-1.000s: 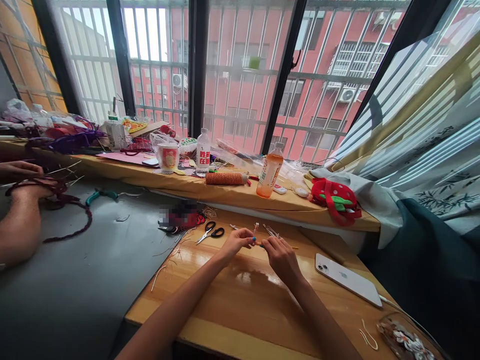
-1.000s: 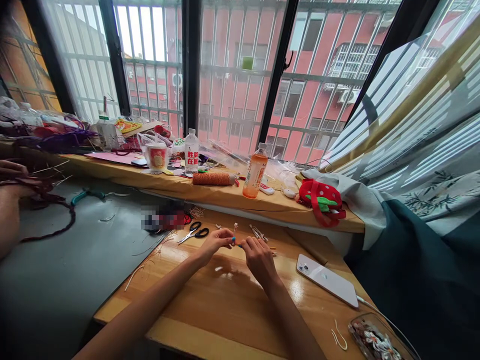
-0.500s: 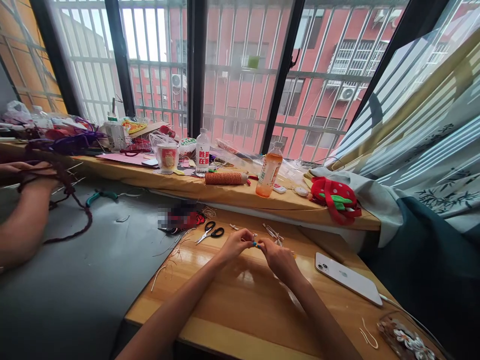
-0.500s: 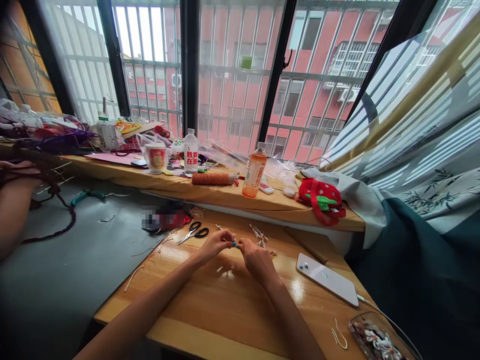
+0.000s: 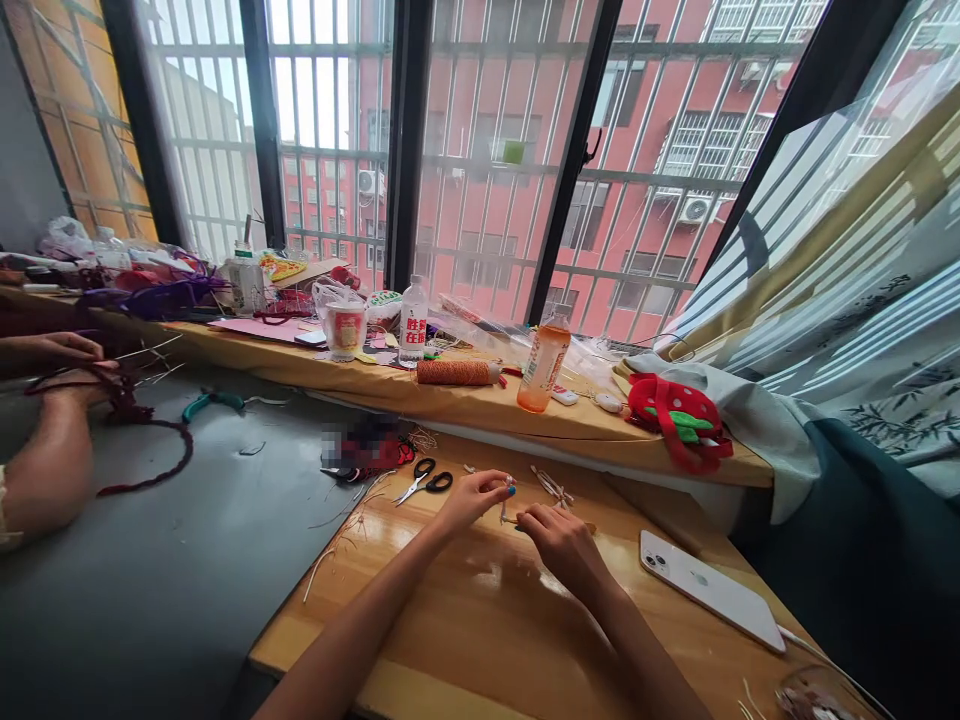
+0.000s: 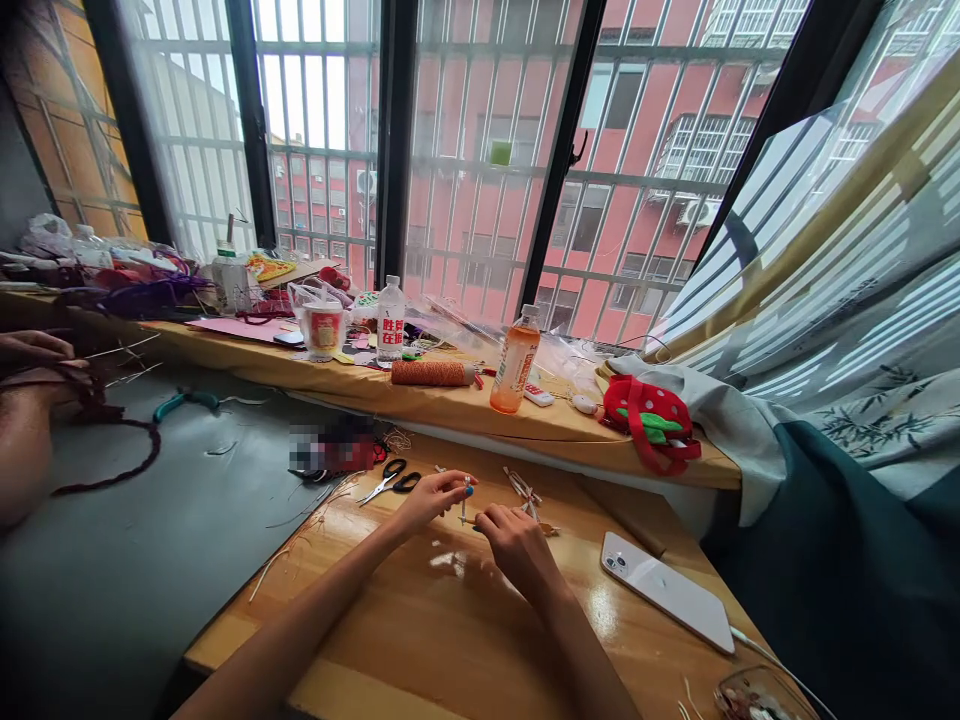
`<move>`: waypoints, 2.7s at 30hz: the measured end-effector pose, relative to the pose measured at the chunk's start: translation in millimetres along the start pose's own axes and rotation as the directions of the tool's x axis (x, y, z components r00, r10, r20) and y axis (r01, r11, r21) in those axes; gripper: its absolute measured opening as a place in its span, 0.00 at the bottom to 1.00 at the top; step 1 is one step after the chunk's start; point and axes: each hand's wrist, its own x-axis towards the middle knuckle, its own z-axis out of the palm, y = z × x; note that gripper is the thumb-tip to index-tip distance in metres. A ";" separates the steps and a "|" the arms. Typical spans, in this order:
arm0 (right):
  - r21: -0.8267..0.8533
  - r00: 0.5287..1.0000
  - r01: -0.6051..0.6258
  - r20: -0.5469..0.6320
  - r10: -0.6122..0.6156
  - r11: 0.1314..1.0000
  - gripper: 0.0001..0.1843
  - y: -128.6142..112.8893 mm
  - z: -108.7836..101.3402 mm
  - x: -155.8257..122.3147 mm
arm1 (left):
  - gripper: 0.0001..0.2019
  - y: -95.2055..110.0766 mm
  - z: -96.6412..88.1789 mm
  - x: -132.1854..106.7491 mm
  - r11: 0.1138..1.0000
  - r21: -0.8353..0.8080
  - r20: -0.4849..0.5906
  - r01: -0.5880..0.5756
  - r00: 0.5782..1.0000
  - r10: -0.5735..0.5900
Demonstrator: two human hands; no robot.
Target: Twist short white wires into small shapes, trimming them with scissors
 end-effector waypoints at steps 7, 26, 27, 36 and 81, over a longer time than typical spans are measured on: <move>0.024 0.998 0.053 0.021 -0.053 0.998 0.08 -2.4 0.4 0.8 | 0.12 -1.7 -5.9 4.2 0.995 0.008 -0.160 -0.099 0.982 0.099; 0.088 0.997 0.072 -0.016 -0.071 0.993 0.09 -11.7 -3.1 4.6 | 0.08 -9.8 -1.4 4.2 0.995 -0.034 -0.335 -0.091 0.939 0.075; 0.076 0.997 0.078 -0.005 -0.077 0.994 0.09 -11.5 -2.2 4.1 | 0.07 -10.8 -1.6 4.2 0.995 -0.009 -0.333 -0.096 0.939 0.088; -0.050 0.991 0.131 -0.008 -0.132 0.990 0.10 -9.3 3.2 0.7 | 0.05 -5.0 1.7 0.1 0.974 0.161 -0.357 -0.161 0.911 0.209; -0.032 0.989 0.076 -0.125 -0.079 0.997 0.10 -2.7 -1.0 1.8 | 0.07 3.0 7.1 -1.6 0.948 0.215 -0.257 -0.235 0.923 0.287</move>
